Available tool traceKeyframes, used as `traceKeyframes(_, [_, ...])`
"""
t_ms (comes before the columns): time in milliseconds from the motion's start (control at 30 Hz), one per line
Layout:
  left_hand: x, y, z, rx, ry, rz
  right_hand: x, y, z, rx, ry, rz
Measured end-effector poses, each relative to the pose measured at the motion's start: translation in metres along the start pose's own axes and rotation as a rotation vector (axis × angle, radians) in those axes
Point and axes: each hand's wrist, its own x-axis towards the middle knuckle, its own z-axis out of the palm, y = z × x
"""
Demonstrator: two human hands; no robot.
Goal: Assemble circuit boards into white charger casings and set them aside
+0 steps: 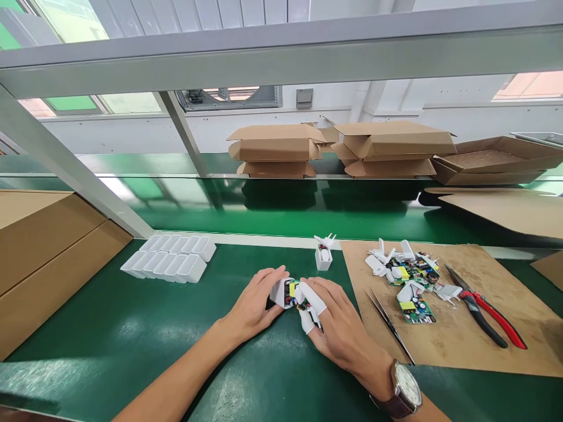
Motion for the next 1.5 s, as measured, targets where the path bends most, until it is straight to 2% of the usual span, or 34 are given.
traceKeyframes(867, [0.003, 0.01, 0.002, 0.014, 0.016, 0.009, -0.004, -0.001, 0.007, 0.033, -0.064, 0.006])
traceKeyframes(933, [0.003, 0.012, 0.002, -0.039, -0.007, 0.001, -0.002, 0.0, 0.005, 0.12, -0.03, 0.035])
traceKeyframes(1067, [0.003, 0.013, 0.003, -0.292, -0.098, -0.035, -0.002, 0.006, 0.001, 0.366, 0.04, 0.202])
traceKeyframes(1167, [0.004, 0.012, 0.005, -0.422, -0.063, -0.111, -0.004, 0.013, 0.004, 0.414, 0.066, 0.268])
traceKeyframes(1333, [0.007, 0.012, 0.006, -0.552, 0.01, -0.205, -0.01, 0.018, 0.023, 0.375, -0.061, 0.172])
traceKeyframes(1500, [0.005, 0.015, 0.01, -0.641, 0.033, -0.242, -0.011, 0.018, 0.032, 0.324, -0.083, 0.114])
